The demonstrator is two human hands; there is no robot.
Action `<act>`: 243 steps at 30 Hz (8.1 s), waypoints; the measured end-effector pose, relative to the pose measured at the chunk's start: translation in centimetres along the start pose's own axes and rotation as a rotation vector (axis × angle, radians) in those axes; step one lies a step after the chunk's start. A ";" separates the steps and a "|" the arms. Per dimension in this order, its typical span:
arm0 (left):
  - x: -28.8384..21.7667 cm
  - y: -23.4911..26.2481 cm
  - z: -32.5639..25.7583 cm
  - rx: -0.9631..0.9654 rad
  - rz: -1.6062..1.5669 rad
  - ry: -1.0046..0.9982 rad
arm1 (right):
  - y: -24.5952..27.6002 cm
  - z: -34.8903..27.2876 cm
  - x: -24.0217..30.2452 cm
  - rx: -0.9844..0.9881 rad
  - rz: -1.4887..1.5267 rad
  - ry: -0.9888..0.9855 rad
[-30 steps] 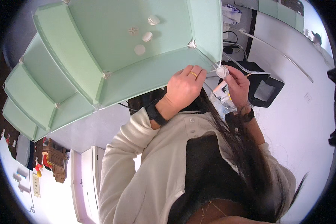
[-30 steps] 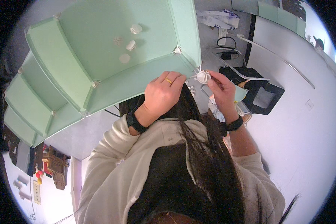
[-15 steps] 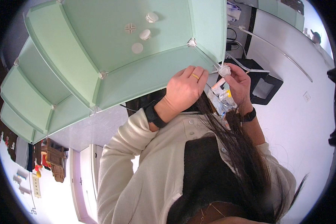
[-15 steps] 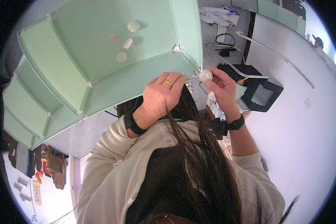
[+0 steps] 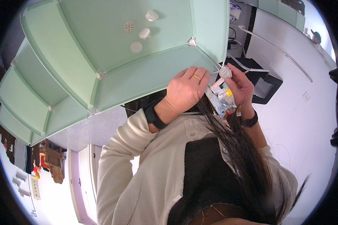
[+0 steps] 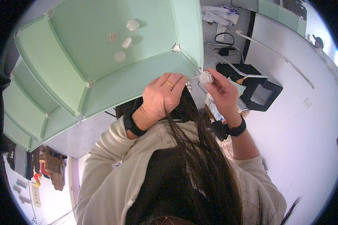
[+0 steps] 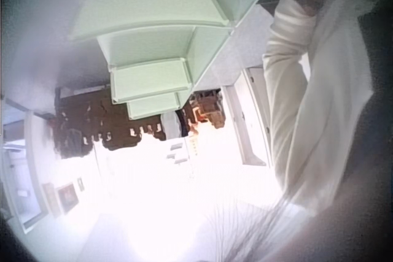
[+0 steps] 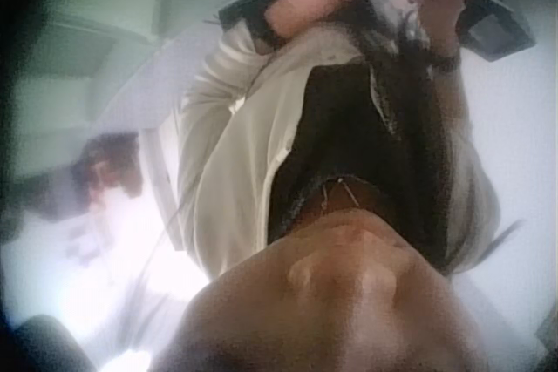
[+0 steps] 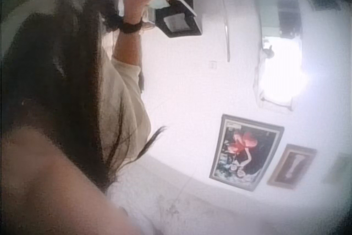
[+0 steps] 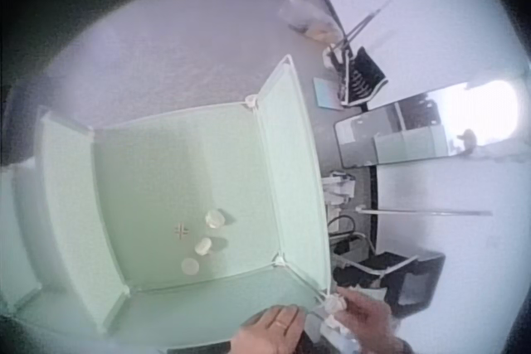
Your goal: The person assembles a light-green modular shelving unit by connecting panels with white plastic connectors. They repeatedly pick up panels, align them, and insert connectors to join the pieces into a multi-tiered structure.
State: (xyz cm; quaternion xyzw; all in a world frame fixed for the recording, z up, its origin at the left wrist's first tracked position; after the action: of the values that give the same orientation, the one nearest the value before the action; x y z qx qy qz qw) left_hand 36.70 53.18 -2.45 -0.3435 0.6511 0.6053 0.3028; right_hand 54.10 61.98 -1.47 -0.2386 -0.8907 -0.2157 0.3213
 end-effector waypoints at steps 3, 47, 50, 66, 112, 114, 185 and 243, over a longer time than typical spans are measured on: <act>0.0 0.1 0.0 0.005 -0.011 0.001 | -0.3 -0.3 1.0 0.005 -0.164 0.016; -0.2 -0.1 0.8 0.065 -0.023 0.022 | -1.2 2.0 3.3 0.096 -0.268 -0.046; 0.7 0.5 1.5 0.219 -0.168 0.171 | -0.9 2.0 3.6 0.161 -0.288 0.005; 13.2 13.4 28.9 -0.311 -0.487 0.277 | -2.1 5.8 3.2 -0.354 0.283 0.458; 0.9 -0.9 1.4 0.414 0.530 0.024 | -2.2 8.4 4.7 -0.169 0.101 0.388; 1.8 -1.5 1.2 0.368 0.505 -0.002 | -2.2 8.7 4.4 -0.171 0.035 0.279; 7.5 18.8 -22.3 0.149 -0.324 -0.076 | -31.5 -3.5 10.9 0.517 0.304 0.276; 15.3 19.4 -24.3 -0.168 -0.065 -0.053 | -35.5 -1.9 9.6 0.011 0.272 0.094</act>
State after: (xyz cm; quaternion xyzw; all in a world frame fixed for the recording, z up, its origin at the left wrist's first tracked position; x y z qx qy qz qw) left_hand 12.56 28.38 -1.57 -0.3725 0.5784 0.6566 0.3091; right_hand 28.50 35.56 -1.81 -0.3448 -0.8354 -0.1761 0.3901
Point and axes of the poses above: each hand's wrist, its own z-axis towards the middle knuckle, its own y-axis out of the back of the hand, x = y × z, the point moved 7 cm from there along z, towards the middle knuckle, and after that the axes turned 11 degrees about x, right-handed, at the moved point
